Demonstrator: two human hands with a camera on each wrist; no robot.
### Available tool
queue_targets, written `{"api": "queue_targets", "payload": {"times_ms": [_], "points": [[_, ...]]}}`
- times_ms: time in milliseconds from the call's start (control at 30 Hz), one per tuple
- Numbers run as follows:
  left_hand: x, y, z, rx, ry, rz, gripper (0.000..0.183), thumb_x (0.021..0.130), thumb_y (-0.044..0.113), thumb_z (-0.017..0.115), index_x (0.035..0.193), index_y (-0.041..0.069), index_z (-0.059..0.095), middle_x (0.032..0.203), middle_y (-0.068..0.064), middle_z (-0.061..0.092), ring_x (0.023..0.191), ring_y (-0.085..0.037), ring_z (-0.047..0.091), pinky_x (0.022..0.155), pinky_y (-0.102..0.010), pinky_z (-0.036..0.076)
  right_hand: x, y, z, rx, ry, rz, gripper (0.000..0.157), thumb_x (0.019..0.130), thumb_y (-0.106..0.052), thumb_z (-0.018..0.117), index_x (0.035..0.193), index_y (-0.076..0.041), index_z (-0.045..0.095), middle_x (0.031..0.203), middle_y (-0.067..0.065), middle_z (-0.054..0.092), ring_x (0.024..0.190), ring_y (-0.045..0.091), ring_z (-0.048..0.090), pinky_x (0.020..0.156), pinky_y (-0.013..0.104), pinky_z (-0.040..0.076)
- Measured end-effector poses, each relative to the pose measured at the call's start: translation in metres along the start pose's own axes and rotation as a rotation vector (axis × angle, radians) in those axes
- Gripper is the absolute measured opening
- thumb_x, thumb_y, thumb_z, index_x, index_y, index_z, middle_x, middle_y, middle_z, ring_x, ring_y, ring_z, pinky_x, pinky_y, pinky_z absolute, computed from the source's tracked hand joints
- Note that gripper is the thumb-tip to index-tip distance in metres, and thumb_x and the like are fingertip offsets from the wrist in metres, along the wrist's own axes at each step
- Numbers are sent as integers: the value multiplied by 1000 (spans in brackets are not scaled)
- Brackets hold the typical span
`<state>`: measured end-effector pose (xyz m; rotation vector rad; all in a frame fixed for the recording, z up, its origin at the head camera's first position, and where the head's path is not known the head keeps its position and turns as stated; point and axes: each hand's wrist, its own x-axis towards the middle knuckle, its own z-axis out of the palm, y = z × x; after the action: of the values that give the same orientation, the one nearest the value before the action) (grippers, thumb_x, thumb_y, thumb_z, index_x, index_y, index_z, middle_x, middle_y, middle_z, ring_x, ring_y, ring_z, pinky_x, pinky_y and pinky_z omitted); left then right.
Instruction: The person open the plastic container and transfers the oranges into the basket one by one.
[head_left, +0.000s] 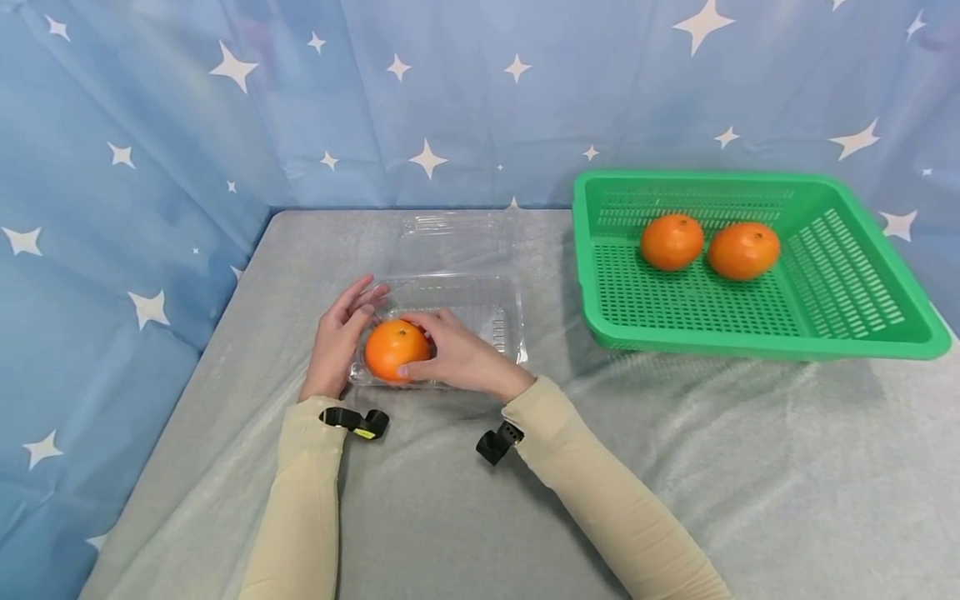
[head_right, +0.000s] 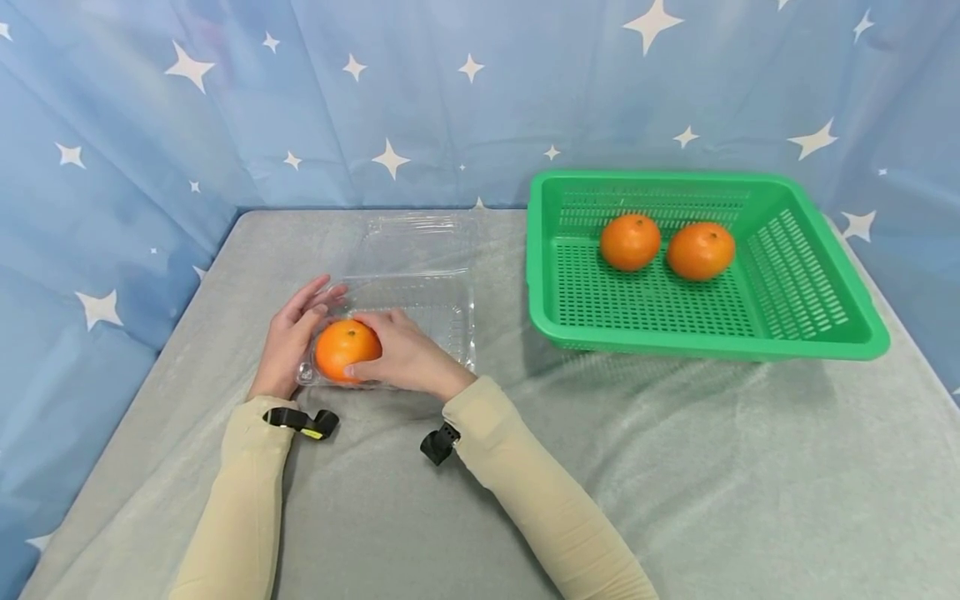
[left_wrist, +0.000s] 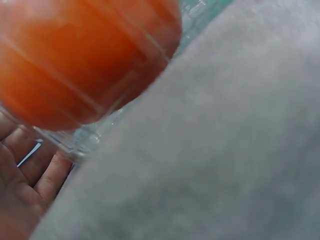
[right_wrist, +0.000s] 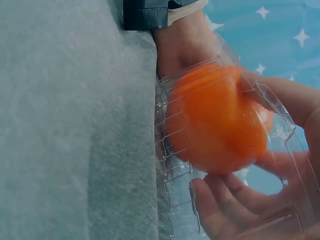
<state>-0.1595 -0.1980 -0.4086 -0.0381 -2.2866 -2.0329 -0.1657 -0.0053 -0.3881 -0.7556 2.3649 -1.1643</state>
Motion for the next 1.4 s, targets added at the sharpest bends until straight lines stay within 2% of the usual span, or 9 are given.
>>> {"api": "queue_targets", "payload": {"times_ms": [367, 633, 867, 1033, 1300, 1400], "points": [[0, -1, 0, 2, 2, 0, 42, 93, 14, 42, 135, 22, 39, 128, -8, 49, 115, -23, 44, 94, -42, 35, -2, -2, -1, -3, 18, -8, 68, 76, -39, 67, 135, -25, 38, 117, -1, 38, 100, 10, 46, 83, 31, 43], [0, 1, 1, 5, 13, -7, 42, 93, 13, 42, 134, 22, 41, 127, -7, 50, 115, -24, 45, 94, -42, 34, -1, -1, 2, -48, 17, -61, 71, 75, -39, 68, 136, -24, 36, 122, 2, 37, 98, 12, 46, 81, 33, 45], [-1, 2, 1, 4, 8, -4, 42, 93, 13, 42, 135, 21, 39, 129, -9, 49, 115, -27, 44, 95, -44, 33, 0, 0, 2, -106, 11, -113, 71, 75, -37, 68, 136, -23, 34, 129, 1, 39, 106, 12, 43, 87, 34, 42], [0, 2, 2, 8, 8, -2, 42, 93, 13, 42, 134, 21, 40, 128, -9, 49, 115, -26, 44, 95, -44, 33, 0, 1, 2, -99, 9, -102, 70, 76, -37, 68, 136, -24, 35, 128, 2, 39, 103, 12, 45, 85, 34, 43], [6, -15, -3, 23, 14, 3, 40, 93, 18, 44, 132, 28, 41, 126, -1, 52, 113, -21, 46, 93, -39, 35, 0, 1, 3, -88, -3, -83, 70, 76, -40, 67, 136, -27, 33, 128, 3, 38, 100, 13, 46, 83, 34, 44], [8, -20, -4, 20, 23, 8, 40, 93, 20, 45, 133, 28, 42, 124, 2, 53, 112, -20, 47, 93, -39, 35, -1, 1, 3, -85, -4, -77, 70, 76, -40, 67, 136, -27, 33, 127, 2, 38, 100, 13, 46, 83, 33, 44]]}}
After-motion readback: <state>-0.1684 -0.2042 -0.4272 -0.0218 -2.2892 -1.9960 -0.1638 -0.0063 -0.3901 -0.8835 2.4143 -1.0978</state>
